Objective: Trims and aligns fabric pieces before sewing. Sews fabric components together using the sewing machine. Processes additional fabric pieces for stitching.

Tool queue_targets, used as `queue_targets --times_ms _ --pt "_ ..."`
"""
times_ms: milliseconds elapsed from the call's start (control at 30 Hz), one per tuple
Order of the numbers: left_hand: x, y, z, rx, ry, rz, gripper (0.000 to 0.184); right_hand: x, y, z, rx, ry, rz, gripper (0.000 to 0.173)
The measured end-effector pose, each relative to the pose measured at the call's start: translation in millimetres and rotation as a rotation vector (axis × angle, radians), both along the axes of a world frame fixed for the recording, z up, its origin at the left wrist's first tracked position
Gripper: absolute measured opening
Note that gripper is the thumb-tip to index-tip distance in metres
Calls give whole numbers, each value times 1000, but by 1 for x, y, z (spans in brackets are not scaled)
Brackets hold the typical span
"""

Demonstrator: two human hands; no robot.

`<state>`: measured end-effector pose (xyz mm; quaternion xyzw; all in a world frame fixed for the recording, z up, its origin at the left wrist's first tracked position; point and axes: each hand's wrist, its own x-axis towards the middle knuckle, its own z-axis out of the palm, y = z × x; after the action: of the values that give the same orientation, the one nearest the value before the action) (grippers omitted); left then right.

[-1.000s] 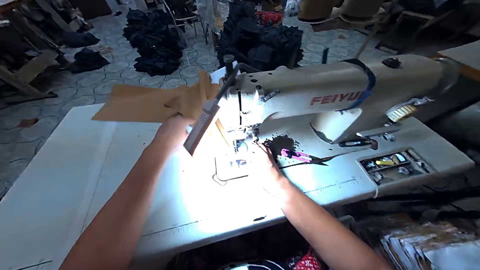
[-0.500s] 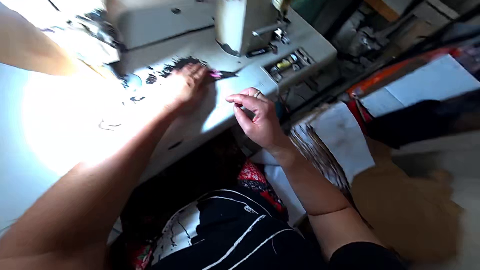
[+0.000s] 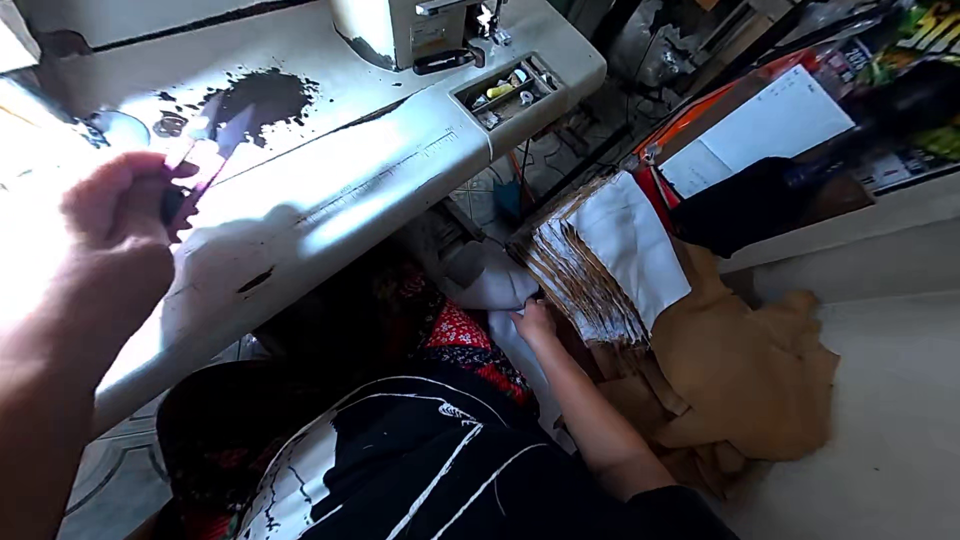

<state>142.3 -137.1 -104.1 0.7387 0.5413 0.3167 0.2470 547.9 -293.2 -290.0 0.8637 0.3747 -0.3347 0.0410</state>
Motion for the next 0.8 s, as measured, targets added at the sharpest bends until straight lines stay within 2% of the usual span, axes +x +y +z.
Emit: queue_targets --times_ms 67,200,300,433,533,567,633,700,800 --pt "-15 -18 -3 -108 -225 47 30 -6 8 -6 124 17 -16 46" --pt "-16 -56 10 -332 -575 144 29 -23 29 12 334 173 -48 30" --pt "-15 -73 4 -432 -731 36 29 -30 46 42 577 298 -44 23" --pt "18 -90 13 -528 -829 -44 20 -39 86 111 1018 370 -40 19" --pt "42 -94 15 -486 -816 -236 13 -49 122 161 1385 483 -72 16" --pt "48 -94 14 -444 -787 -311 14 -54 131 175 1447 519 -44 14" --pt "62 -99 14 -348 -692 -416 22 -71 133 195 1372 517 87 13" --pt "75 -105 15 -298 -631 -495 28 -93 119 204 1134 489 291 17" --pt "86 -104 8 -327 -595 -523 24 -121 101 197 837 523 456 45"
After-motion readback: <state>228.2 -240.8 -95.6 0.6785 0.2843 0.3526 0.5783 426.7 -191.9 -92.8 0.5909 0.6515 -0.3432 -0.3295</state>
